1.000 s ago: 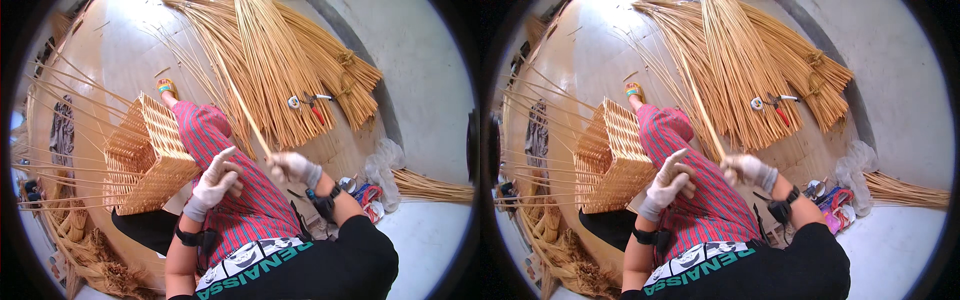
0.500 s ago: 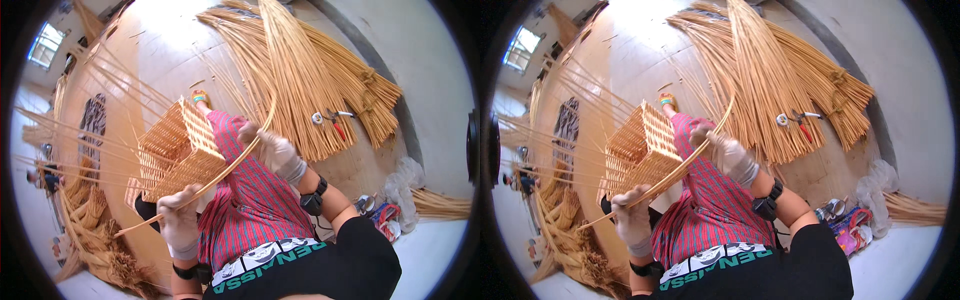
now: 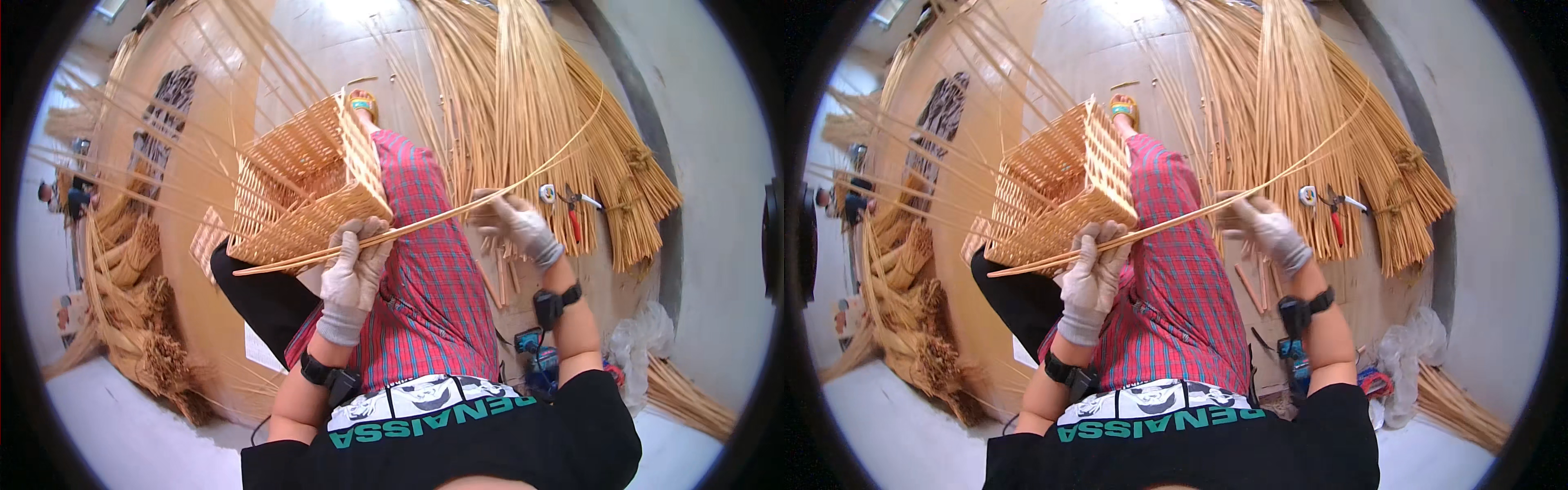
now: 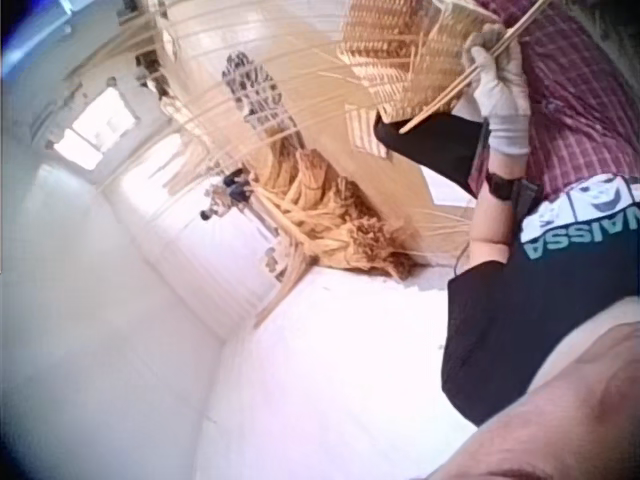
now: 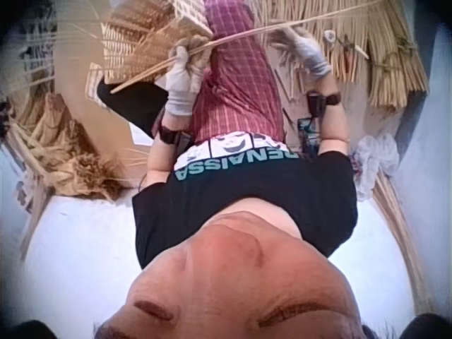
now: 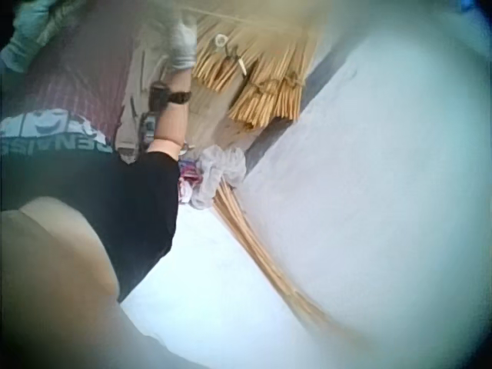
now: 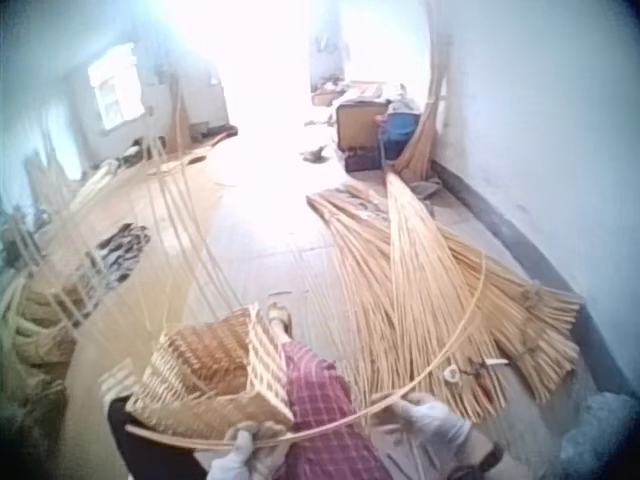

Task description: The person is weaving a willow or straw basket, using hands and tools to manipulate the long fibers.

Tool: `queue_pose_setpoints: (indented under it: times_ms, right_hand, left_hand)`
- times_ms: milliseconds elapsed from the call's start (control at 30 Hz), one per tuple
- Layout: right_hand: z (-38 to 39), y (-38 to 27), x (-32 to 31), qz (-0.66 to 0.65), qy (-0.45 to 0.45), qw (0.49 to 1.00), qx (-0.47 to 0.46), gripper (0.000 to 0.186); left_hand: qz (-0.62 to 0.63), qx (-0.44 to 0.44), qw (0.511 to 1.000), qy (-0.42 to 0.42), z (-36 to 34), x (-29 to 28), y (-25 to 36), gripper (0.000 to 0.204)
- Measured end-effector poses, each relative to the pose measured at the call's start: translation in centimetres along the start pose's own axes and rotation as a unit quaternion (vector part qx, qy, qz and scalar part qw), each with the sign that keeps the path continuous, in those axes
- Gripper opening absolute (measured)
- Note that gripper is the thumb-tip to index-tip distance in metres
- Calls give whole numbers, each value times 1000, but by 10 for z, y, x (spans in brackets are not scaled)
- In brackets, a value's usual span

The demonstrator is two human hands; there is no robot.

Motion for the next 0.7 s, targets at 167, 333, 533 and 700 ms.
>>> queue_pose_setpoints:
  times_ms: [167, 333, 533, 700]
  right_hand:
    - [-24, -20, -180, 631, 464, 615, -88, 86]
    - [-35, 16, -292, 672, 402, 585, 211, 136]
    - [-26, 22, -264, 667, 410, 574, 238, 139]
    - [-2, 36, -258, 672, 402, 572, 243, 133]
  left_hand:
    - [-18, 48, 996, 75, 7, -21, 20, 24]
    - [-33, 6, 998, 46, 10, -29, 12, 26]
    - [-3, -28, 1000, 8, 7, -30, 9, 32]
    - [-13, -13, 1000, 5, 5, -30, 12, 35]
Point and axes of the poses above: each hand's wrist, its own z-axis away from the middle knuckle, its own x-axis out of the palm, y = z × x, the point moved 5 cm from there along -z, towards the middle knuckle, and after that the axes turned 12 degrees about x, right-handed, at the moved point
